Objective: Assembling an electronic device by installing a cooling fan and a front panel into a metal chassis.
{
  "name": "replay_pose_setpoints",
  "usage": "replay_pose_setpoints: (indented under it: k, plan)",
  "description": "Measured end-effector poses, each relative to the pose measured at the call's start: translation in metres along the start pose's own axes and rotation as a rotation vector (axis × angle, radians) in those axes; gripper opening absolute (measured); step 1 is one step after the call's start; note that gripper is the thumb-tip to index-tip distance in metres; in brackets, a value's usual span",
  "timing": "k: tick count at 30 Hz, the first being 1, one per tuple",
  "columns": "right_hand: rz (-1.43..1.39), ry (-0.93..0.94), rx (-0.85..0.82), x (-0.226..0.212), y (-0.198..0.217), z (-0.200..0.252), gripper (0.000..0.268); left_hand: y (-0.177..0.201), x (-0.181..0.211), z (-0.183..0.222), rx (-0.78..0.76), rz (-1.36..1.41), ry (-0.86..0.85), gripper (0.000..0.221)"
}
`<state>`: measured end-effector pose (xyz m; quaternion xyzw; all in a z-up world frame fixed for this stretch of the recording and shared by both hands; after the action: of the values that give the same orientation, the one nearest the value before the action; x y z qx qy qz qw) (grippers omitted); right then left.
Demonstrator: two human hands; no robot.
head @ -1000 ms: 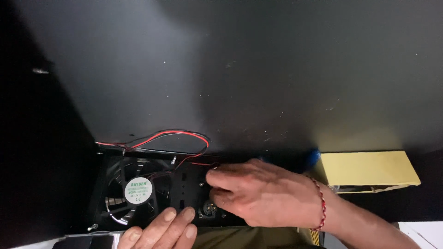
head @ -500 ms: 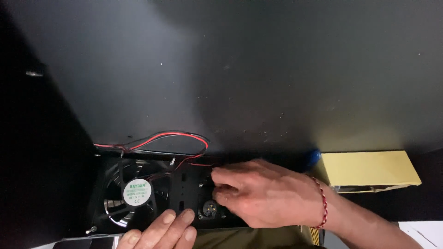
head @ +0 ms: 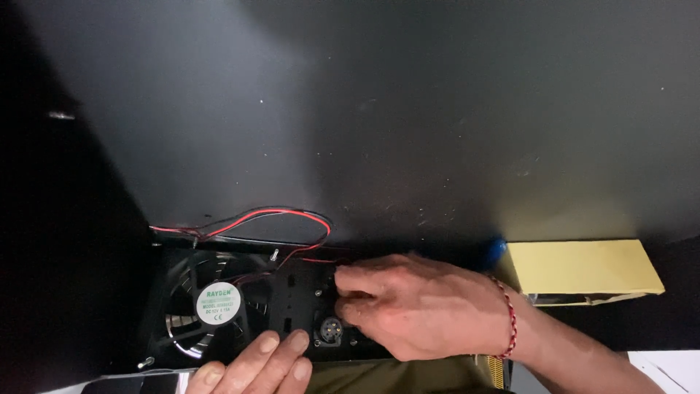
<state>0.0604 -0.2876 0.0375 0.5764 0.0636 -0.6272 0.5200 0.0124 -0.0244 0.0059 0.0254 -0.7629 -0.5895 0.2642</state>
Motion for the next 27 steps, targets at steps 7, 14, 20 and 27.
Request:
replay_pose_setpoints:
  k: [7, 14, 20, 27]
  plan:
    - [-0.087, 0.045, 0.018, 0.0001, -0.0014, -0.001, 0.017, -0.0071, -0.0058, 0.0025, 0.066, -0.054, -0.09, 0.042]
    - [-0.106, 0.035, 0.041, -0.0001, 0.0003, -0.0015, 0.017, -0.003, 0.0003, 0.0012, 0.052, -0.009, -0.018, 0.041]
    - [-0.122, 0.054, 0.018, 0.0004, -0.0012, -0.0027, 0.013, -0.0069, 0.001, 0.0005, 0.055, -0.017, 0.002, 0.041]
    - [-0.052, -0.03, -0.056, 0.0015, -0.0045, -0.0019, 0.014, -0.0037, -0.0052, -0.0047, 0.098, -0.032, -0.033, 0.04]
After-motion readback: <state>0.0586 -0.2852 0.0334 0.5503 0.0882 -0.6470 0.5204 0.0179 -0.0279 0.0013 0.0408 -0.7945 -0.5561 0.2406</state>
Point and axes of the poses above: each hand's wrist, its own z-axis away from the middle knuckle, its own y-axis out of the back of the hand, x = y × z, the point moved 3 cm from there along -z, towards the middle knuckle, and after that the axes turned 8 degrees about z, right-handed, at the moved point
